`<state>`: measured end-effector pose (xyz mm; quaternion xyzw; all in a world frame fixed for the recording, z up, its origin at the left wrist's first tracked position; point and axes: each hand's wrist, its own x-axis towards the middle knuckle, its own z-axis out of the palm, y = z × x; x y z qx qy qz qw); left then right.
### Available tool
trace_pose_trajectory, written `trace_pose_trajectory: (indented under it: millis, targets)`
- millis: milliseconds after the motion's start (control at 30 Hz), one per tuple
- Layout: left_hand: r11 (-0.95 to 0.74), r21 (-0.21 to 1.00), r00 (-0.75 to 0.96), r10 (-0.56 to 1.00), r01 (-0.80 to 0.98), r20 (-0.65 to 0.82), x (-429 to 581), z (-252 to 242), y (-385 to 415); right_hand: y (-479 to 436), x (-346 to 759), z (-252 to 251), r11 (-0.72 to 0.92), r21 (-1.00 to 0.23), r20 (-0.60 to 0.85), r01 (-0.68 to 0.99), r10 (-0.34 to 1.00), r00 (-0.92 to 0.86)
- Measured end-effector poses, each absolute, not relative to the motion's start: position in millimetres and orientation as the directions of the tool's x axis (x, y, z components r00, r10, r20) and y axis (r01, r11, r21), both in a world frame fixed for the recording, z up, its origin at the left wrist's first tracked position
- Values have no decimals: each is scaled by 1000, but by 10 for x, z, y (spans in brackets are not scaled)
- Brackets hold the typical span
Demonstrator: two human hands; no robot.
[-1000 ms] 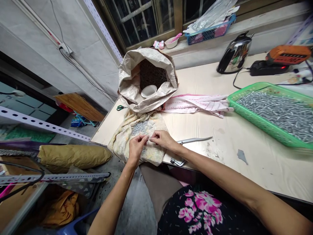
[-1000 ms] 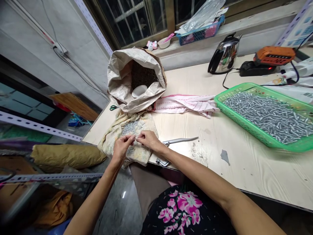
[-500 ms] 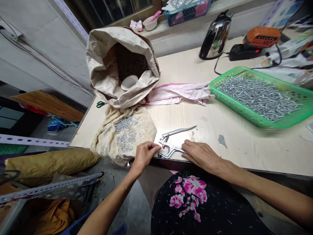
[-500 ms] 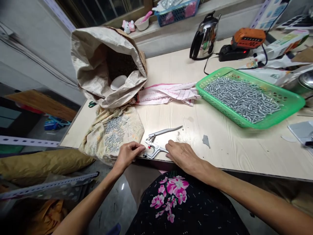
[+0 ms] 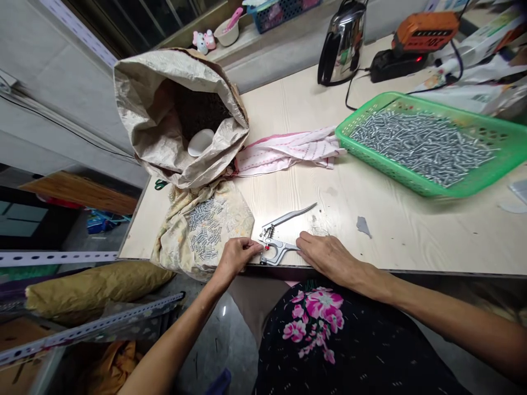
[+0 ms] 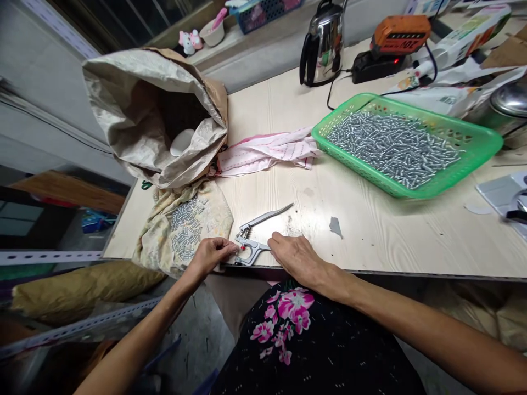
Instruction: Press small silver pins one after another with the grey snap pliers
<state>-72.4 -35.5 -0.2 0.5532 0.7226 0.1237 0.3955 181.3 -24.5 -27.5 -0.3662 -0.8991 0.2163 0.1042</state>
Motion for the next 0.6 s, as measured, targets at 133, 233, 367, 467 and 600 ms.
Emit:
trace_pose_trajectory:
  millis: [133, 233, 367, 467, 600]
  targets:
    - [327, 600, -17, 887, 730, -462, -721, 56, -300, -272, 1803, -312, 649, -460, 71, 606, 707, -704]
    - [314, 574, -8, 882, 756, -472, -650, 128, -279, -299, 1802, -346, 673, -442, 129, 593, 702, -701]
    - [298, 562, -9, 889, 772, -458, -571, 178, -298, -328, 1811, -362, 705, -412, 198, 577, 687, -699]
    - [308, 556, -35, 895, 772, -445, -558, 172, -331, -328, 1818, -344, 723, -400, 215, 563, 671, -709]
    - [300, 527, -24, 884, 796, -467, -587, 152, -344, -311, 1823, -323, 736, -399, 237, 547, 659, -714]
